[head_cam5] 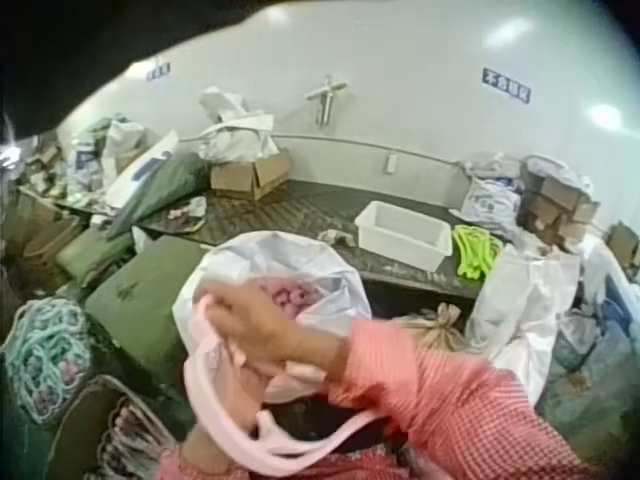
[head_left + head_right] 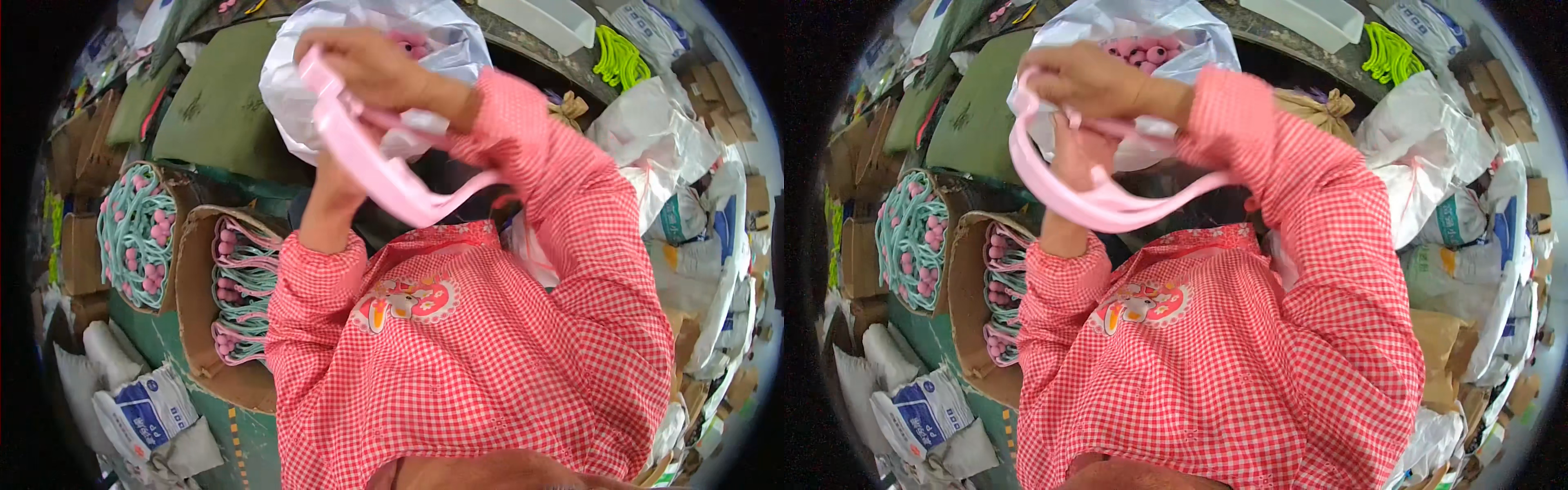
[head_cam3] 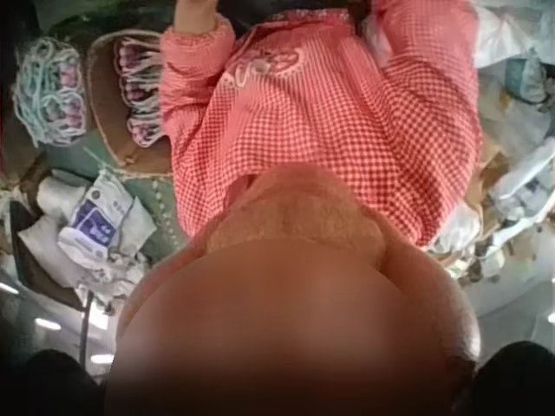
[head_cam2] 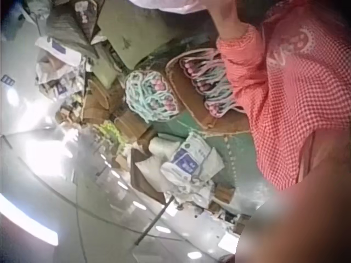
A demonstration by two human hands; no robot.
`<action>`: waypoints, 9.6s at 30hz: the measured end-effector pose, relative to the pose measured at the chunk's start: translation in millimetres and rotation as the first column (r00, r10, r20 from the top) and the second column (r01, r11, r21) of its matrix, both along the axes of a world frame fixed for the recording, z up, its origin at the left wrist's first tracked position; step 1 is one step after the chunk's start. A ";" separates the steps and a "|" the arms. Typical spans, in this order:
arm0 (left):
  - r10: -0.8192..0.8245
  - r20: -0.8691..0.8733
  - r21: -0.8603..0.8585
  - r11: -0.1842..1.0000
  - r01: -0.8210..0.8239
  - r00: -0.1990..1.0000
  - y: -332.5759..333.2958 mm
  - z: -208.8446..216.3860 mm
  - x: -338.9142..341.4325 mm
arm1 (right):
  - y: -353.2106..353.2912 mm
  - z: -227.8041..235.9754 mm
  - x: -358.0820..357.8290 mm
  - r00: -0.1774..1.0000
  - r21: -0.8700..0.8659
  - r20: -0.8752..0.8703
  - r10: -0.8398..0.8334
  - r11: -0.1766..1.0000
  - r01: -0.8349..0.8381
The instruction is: Assemble plastic massagers by attaching rollers to the frames and placing them into a collection box.
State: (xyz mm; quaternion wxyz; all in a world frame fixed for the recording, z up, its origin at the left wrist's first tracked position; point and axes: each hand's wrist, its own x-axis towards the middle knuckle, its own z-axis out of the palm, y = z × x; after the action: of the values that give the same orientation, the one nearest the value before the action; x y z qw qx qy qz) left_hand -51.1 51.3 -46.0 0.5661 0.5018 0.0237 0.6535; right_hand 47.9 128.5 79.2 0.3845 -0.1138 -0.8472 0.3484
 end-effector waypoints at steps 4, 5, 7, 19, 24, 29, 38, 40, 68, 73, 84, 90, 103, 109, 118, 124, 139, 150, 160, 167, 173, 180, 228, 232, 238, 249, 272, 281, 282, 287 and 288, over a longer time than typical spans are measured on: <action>0.273 0.157 -0.571 0.809 -0.138 0.949 -32.5 47.4 33.0 | 5.5 -39.9 -21.1 0.996 0.196 0.068 0.049 0.979 -0.061; 0.210 0.386 -0.567 0.822 0.051 0.898 -26.1 -8.5 4.5 | 5.8 -44.3 -35.0 0.983 0.221 0.182 -0.012 0.975 -0.029; 0.238 0.353 -0.475 0.879 -0.046 0.905 -39.4 -21.6 -22.7 | 30.1 -51.9 -34.3 0.955 0.270 0.295 -0.041 0.962 -0.042; 0.652 -0.197 -0.662 0.462 -0.590 0.732 -108.1 45.9 -82.3 | 175.0 -154.1 26.9 0.304 0.594 0.570 -0.763 0.638 0.490; 0.601 -0.172 -0.703 0.480 -0.525 0.780 -123.0 49.2 -79.3 | 162.5 -134.3 29.9 0.281 0.629 0.638 -0.717 0.696 0.347; 0.618 -0.215 -0.695 0.447 -0.564 0.756 -139.3 47.1 -74.7 | 116.1 -101.0 22.0 0.290 0.581 0.716 -0.635 0.773 0.255; 0.533 -0.270 -0.696 0.467 -0.545 0.802 -128.0 48.8 -42.7 | -9.9 -68.1 46.7 0.828 -0.813 -0.489 0.274 0.202 -0.546; 0.530 -0.321 -0.667 0.462 -0.584 0.785 -122.2 52.7 -32.5 | -36.3 -62.9 39.0 0.864 -0.832 -0.476 0.163 0.235 -0.503; 0.384 -0.530 -0.509 0.570 -0.645 0.756 -132.2 38.5 -13.4 | -78.9 -80.7 20.5 0.954 0.448 0.235 -0.184 0.892 0.062; 0.311 -0.498 -0.582 0.572 -0.578 0.809 -132.9 30.2 -13.7 | -87.6 -71.4 20.2 0.837 0.141 0.538 -0.096 0.990 0.023; 0.297 -0.382 -0.753 0.448 -0.481 0.875 -128.4 12.4 -12.1 | -100.5 -95.5 5.4 0.819 0.136 0.520 -0.243 0.970 0.202; 0.378 -0.146 -0.766 0.542 -0.346 0.914 -129.8 1.5 -46.6 | -92.2 -62.9 8.2 0.888 0.343 0.371 -0.273 0.929 0.142; 0.322 0.025 -0.777 0.601 -0.184 0.947 -119.9 23.1 -33.8 | -111.1 -55.2 39.5 0.857 -0.390 -0.026 -0.514 0.795 0.465; 0.480 -0.367 -0.188 0.800 -0.569 0.796 -42.4 46.8 -10.9 | -90.0 -50.7 101.0 0.802 -0.942 -0.260 -0.538 0.323 -0.089; -0.031 -0.930 0.180 0.833 -0.524 -0.367 158.4 43.1 16.3 | -52.6 -54.9 158.6 0.625 -0.940 -0.318 -0.713 0.321 -0.112; 0.106 -0.789 0.415 0.818 -0.398 -0.605 192.6 -29.4 -7.5 | -48.3 -59.5 148.6 0.597 -0.935 -0.353 -0.720 0.292 -0.201; 0.318 -0.599 -0.056 0.899 -0.434 0.735 -3.1 69.8 23.9 | -70.8 -41.5 123.4 0.760 -0.841 -0.361 -0.541 0.541 -0.014; 0.324 -0.604 -0.030 0.904 -0.427 0.729 -35.0 77.8 27.6 | -88.6 -33.5 108.6 0.853 -0.718 -0.277 -0.442 0.685 0.122; 0.589 -0.717 0.372 0.775 -0.510 0.372 -40.2 78.3 32.8 | -95.8 -25.0 109.3 0.883 -0.705 -0.158 -0.443 0.677 0.213; 0.510 -0.424 -0.110 0.791 -0.602 0.748 -31.6 80.3 10.1 | -99.9 -18.8 113.2 0.870 -0.849 -0.236 -0.433 0.527 0.033; 0.253 -0.314 -0.320 0.879 -0.353 0.915 -45.6 71.3 19.4 | -93.9 -35.5 119.0 0.881 -0.898 -0.056 -0.469 0.410 0.161; 0.571 -0.640 0.235 0.783 -0.576 0.515 -43.2 67.3 46.9 | -101.1 -47.0 107.5 0.849 -0.808 0.028 -0.528 0.488 0.330; 0.518 -0.689 0.724 0.453 -0.521 -0.507 -80.0 15.9 -27.2 | -109.4 -118.0 -2.8 0.911 -0.826 0.279 -0.303 0.409 0.388; 0.592 -0.586 0.762 0.170 -0.624 -0.554 -101.4 9.3 -44.3 | -125.9 -104.3 -34.6 0.971 -0.975 0.099 -0.217 0.174 0.138; 0.712 -0.456 0.649 -0.144 -0.747 -0.534 -135.6 14.7 -45.3 | -111.6 -103.1 -74.4 0.978 -0.936 -0.110 -0.179 0.350 -0.041; 0.888 -0.404 0.157 -0.170 -0.973 -0.220 -186.6 49.2 -100.1 | -185.2 -136.3 -116.5 0.951 -0.549 -0.214 0.223 0.778 -0.306; 0.305 -0.730 0.664 0.104 -0.740 -0.612 -330.7 -40.9 -208.0 | -138.1 -193.2 19.4 0.908 -0.432 0.403 0.118 0.899 0.075; 0.077 -0.862 0.476 0.462 -0.748 -0.501 -321.7 -211.7 -187.5 | -137.0 -187.4 47.5 0.871 -0.375 0.491 0.006 0.904 0.205; 0.089 -0.859 0.482 0.468 -0.740 -0.504 -313.2 -215.6 -187.7 | -138.2 -186.4 48.0 0.868 -0.376 0.497 -0.003 0.900 0.218; 0.231 -0.908 0.418 0.415 -0.808 -0.350 -274.2 -282.0 -203.8 | -147.0 -184.8 44.3 0.870 -0.330 0.493 0.023 0.930 0.162; 0.281 -0.958 0.170 0.428 -0.888 -0.048 -253.5 -281.6 -203.2 | -147.9 -183.2 47.2 0.868 -0.318 0.496 -0.012 0.928 0.194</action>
State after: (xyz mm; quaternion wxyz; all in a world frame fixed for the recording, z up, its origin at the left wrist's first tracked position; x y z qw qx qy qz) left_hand -254.2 -202.2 -327.7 0.1808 0.5186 0.7398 0.3887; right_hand 95.1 -19.5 -104.0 0.1507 -0.3110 -0.8312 0.4354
